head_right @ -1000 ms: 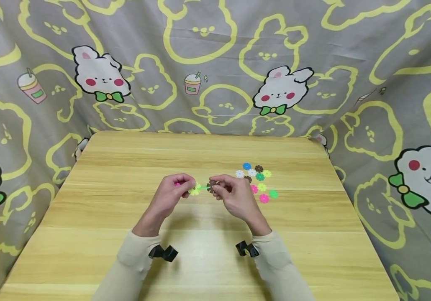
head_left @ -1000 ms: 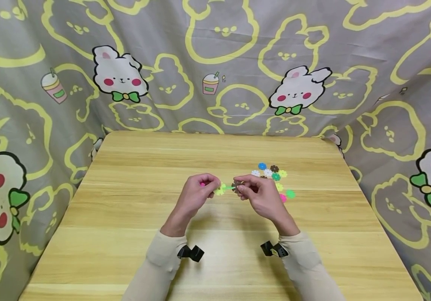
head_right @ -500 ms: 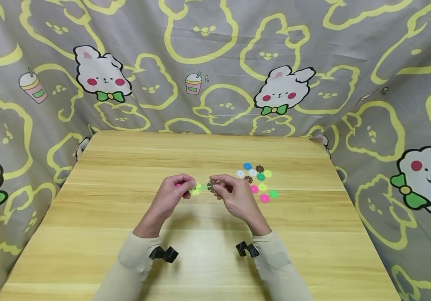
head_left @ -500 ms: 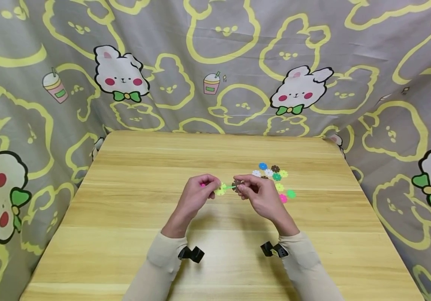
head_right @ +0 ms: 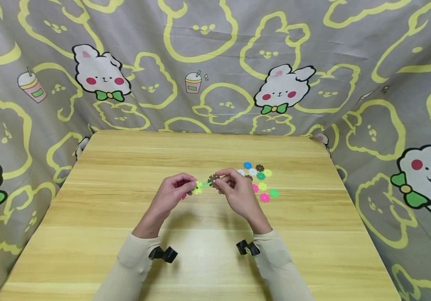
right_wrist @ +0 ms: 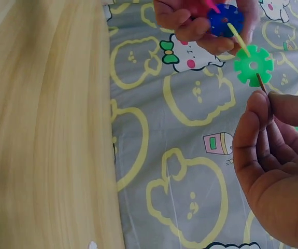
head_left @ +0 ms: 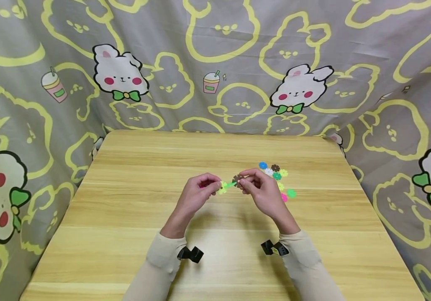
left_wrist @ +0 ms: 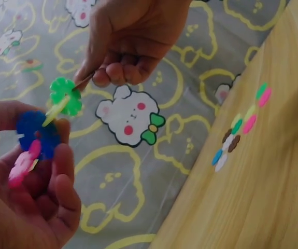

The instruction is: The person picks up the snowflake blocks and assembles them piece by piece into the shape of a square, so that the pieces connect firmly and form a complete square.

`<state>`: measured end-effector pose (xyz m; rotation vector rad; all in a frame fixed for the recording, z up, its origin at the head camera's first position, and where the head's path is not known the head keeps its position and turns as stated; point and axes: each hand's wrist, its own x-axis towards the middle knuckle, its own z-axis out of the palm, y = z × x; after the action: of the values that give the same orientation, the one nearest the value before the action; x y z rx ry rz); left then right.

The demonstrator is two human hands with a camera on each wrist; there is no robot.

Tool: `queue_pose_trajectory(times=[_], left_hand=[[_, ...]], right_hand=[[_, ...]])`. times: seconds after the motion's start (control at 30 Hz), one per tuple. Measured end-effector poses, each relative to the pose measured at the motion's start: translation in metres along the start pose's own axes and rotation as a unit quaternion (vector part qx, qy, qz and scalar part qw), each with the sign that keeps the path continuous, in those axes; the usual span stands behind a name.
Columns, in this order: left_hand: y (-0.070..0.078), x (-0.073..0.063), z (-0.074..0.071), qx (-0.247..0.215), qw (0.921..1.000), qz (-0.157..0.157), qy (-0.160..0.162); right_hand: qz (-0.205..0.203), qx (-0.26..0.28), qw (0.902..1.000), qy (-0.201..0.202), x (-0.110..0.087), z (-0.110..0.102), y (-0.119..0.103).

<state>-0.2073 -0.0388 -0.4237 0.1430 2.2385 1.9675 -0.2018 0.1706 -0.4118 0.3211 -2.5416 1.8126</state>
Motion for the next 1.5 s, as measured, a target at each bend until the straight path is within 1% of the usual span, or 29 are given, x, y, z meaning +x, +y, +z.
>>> queue_pose_trajectory(times=[0.1,0.17,0.27,0.4,0.53,0.63,0.8,0.9,1.0,1.07,1.17,1.23,1.3,1.4,1.47,1.5], left_hand=[[0.0,-0.001,-0.001,0.028,0.9996,0.002,-0.006],[0.001,-0.001,0.0,0.05,0.9987,0.01,-0.007],[0.003,-0.001,0.002,0.077,0.9964,0.035,-0.007],[0.004,0.001,0.009,0.082,0.994,0.07,-0.021],[0.003,0.001,0.015,0.079,0.9922,0.089,-0.037],[0.002,0.001,0.018,0.079,0.991,0.099,-0.042],[0.002,-0.001,0.021,0.065,0.991,0.112,-0.035],[0.001,0.0,0.02,0.049,0.9924,0.111,-0.023],[0.001,0.0,0.019,0.027,0.9947,0.099,-0.006],[0.002,0.001,0.017,0.008,0.9958,0.091,0.008],[0.004,0.002,0.014,-0.021,0.9957,0.086,0.029],[0.004,0.003,0.012,-0.033,0.9945,0.09,0.042],[0.004,0.004,0.01,-0.042,0.9931,0.096,0.052],[0.004,0.005,0.008,-0.048,0.9915,0.102,0.065],[0.004,0.005,0.006,-0.054,0.9906,0.105,0.07],[0.004,0.005,0.006,-0.057,0.9902,0.105,0.072]], right_hand=[[-0.02,0.003,0.9998,0.002,0.0,-0.002,-0.001],[-0.034,-0.001,0.9994,0.001,0.0,-0.002,-0.001],[-0.05,-0.014,0.9987,-0.001,0.0,-0.003,-0.003],[-0.064,-0.028,0.9975,0.002,0.0,-0.001,-0.004],[-0.071,-0.028,0.9971,0.002,0.0,0.001,-0.006],[-0.076,-0.024,0.9968,-0.001,0.0,0.003,-0.009],[-0.073,-0.018,0.9972,-0.004,0.0,0.004,-0.011],[-0.054,-0.011,0.9985,-0.007,0.0,0.002,-0.012],[-0.03,-0.012,0.9995,-0.004,-0.001,-0.004,-0.007],[-0.021,-0.023,0.9995,0.006,-0.001,-0.01,-0.002],[-0.019,-0.059,0.9977,0.028,-0.001,-0.024,0.009],[-0.02,-0.102,0.9936,0.044,-0.001,-0.034,0.017],[-0.015,-0.161,0.985,0.06,-0.001,-0.044,0.027],[0.003,-0.253,0.9643,0.077,-0.001,-0.06,0.044],[0.02,-0.303,0.9497,0.077,-0.002,-0.07,0.057],[0.031,-0.32,0.9441,0.073,-0.002,-0.074,0.063]])
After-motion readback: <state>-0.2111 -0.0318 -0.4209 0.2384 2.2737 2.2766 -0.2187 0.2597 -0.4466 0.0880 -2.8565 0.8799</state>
